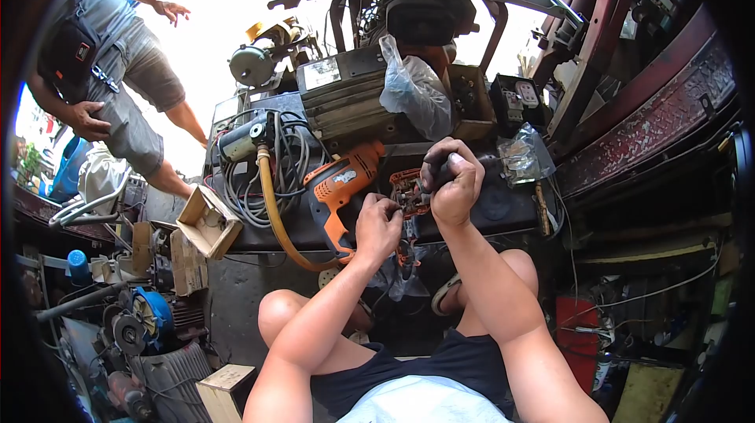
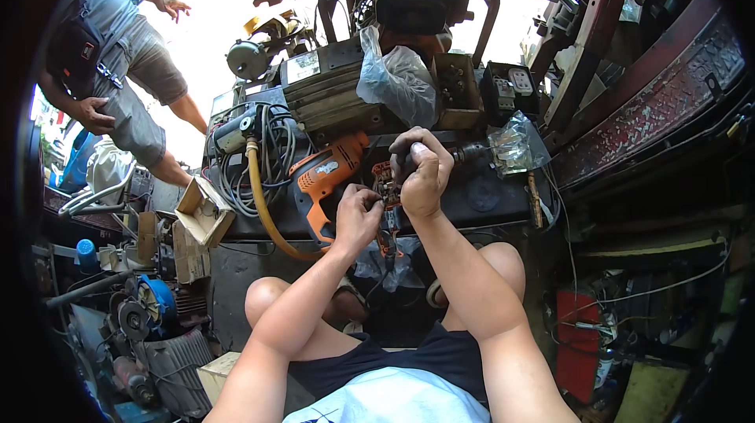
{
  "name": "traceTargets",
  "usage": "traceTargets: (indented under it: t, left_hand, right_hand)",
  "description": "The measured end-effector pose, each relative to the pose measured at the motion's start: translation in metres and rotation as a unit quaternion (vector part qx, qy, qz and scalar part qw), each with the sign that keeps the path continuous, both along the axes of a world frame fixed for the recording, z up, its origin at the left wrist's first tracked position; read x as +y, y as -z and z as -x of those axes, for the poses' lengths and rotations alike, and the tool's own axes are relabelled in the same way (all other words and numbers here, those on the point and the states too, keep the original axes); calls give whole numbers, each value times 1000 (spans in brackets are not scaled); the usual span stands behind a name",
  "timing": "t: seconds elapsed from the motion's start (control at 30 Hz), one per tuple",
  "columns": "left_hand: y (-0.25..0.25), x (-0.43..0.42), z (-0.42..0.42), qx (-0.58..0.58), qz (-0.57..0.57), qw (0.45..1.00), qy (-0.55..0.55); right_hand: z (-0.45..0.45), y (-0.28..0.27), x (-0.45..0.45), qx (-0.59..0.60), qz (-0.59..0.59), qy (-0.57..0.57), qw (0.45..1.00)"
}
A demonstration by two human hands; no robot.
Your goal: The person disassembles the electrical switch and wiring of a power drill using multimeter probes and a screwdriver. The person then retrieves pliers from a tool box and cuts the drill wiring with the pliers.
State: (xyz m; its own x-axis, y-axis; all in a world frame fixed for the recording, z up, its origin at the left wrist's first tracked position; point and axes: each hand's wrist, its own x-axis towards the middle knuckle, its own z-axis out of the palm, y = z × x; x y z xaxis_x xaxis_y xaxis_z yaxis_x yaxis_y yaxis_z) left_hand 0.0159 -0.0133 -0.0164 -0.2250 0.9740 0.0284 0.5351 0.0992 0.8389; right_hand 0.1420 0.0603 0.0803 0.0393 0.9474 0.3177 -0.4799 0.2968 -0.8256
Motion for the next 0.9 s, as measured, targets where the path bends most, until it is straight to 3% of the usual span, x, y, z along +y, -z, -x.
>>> traceTargets:
  t: [0.53,0.73,0.9]
  left_hand:
    - [-7,-1,-4,52,-28,998,6]
    - [-7,-2,-6,63,-36,997,6]
    - [-8,-2,-7,70,-39,997,4]
  right_hand:
    - [5,0,-9,-43,-31,-31,998]
    - [7,3,-13,-109,-76,-9,991]
    - [3,5,-13,-78,-64,-11,995]
